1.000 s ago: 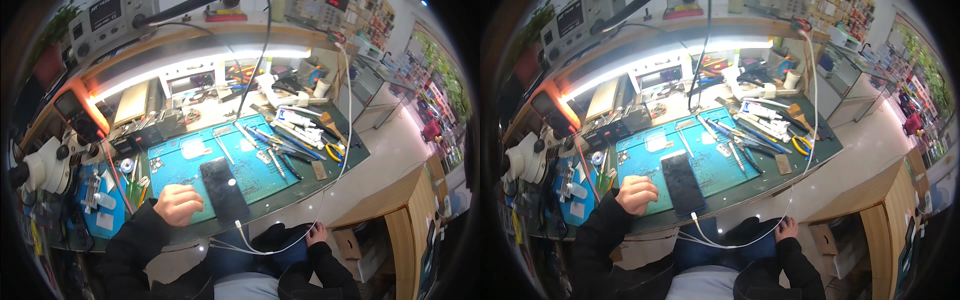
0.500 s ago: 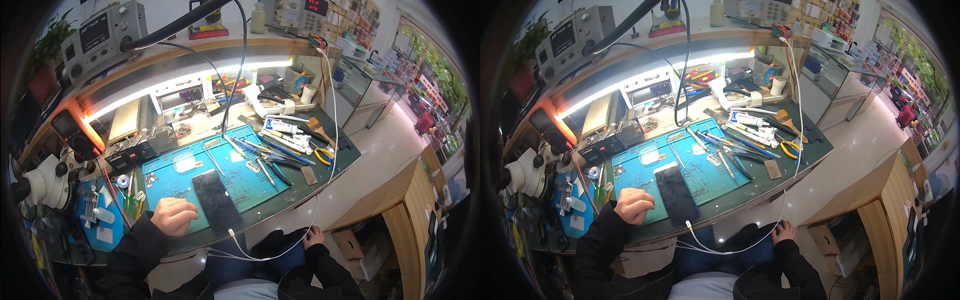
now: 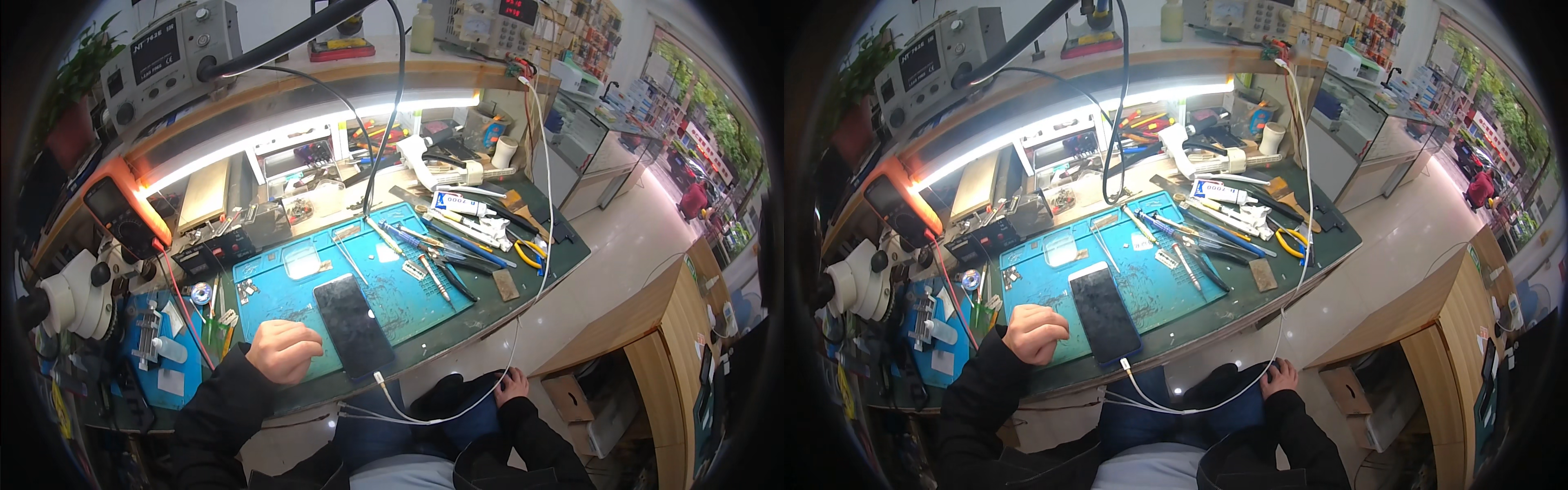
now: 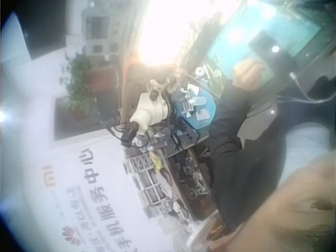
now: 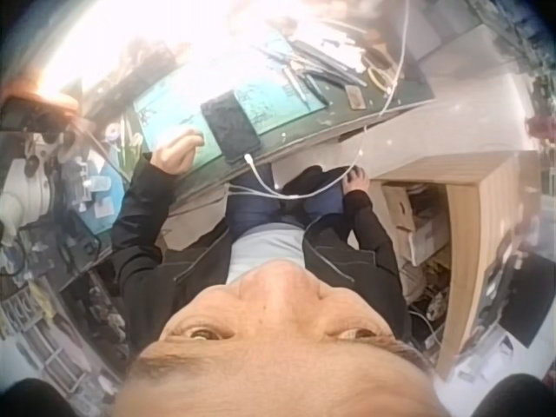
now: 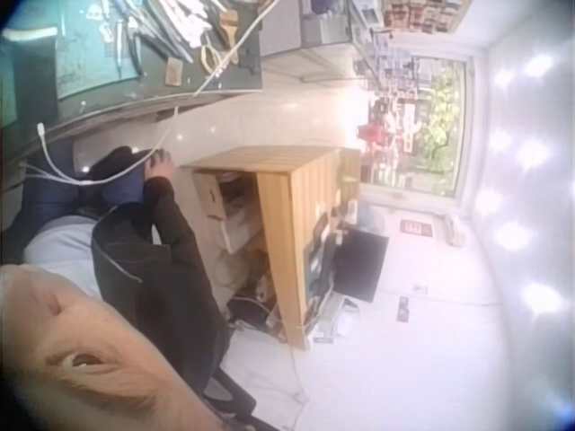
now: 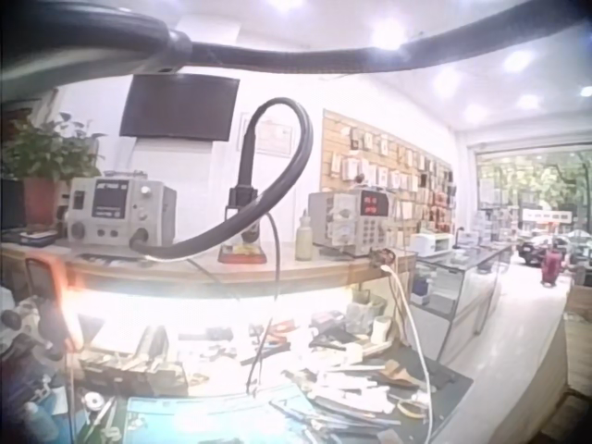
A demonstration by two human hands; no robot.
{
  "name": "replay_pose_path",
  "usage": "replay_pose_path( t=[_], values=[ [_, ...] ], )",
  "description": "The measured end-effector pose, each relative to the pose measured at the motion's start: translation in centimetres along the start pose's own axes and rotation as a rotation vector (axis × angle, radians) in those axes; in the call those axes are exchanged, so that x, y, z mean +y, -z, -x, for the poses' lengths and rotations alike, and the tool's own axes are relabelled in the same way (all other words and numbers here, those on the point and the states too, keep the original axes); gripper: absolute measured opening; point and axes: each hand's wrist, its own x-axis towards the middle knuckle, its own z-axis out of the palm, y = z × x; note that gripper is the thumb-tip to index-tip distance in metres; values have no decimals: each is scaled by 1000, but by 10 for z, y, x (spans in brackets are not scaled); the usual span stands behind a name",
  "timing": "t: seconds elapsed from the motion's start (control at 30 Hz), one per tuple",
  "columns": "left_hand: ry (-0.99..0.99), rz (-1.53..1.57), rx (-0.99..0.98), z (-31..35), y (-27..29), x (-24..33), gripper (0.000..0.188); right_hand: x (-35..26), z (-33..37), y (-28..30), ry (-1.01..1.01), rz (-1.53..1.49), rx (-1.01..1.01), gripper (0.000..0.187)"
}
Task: The person assembles a smartphone by applying adhesive to a blue frame, inserting the phone body, and pressing the edges to secure it. The person then cleans the work surface and wipes the phone screen with a cloth.
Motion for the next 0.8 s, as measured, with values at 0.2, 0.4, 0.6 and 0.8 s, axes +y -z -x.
replay_pose_path(
  t=[0.2, 0.4, 0.6, 0.8],
  values=[
    [3, 8, -13, 2, 1, -2, 24, 0, 0, -1, -5, 4, -26, 31],
    [21, -6, -26, 3, 2, -2, 21, 4, -1, -1, 6, 6, -32, 31],
    [39, -24, -30, 4, 3, 0, 23, 6, 0, -2, 45, 17, -3, 27],
    [41, -22, -25, 4, 3, -2, 22, 8, -1, -4, 64, 37, 15, 25]
  ],
)
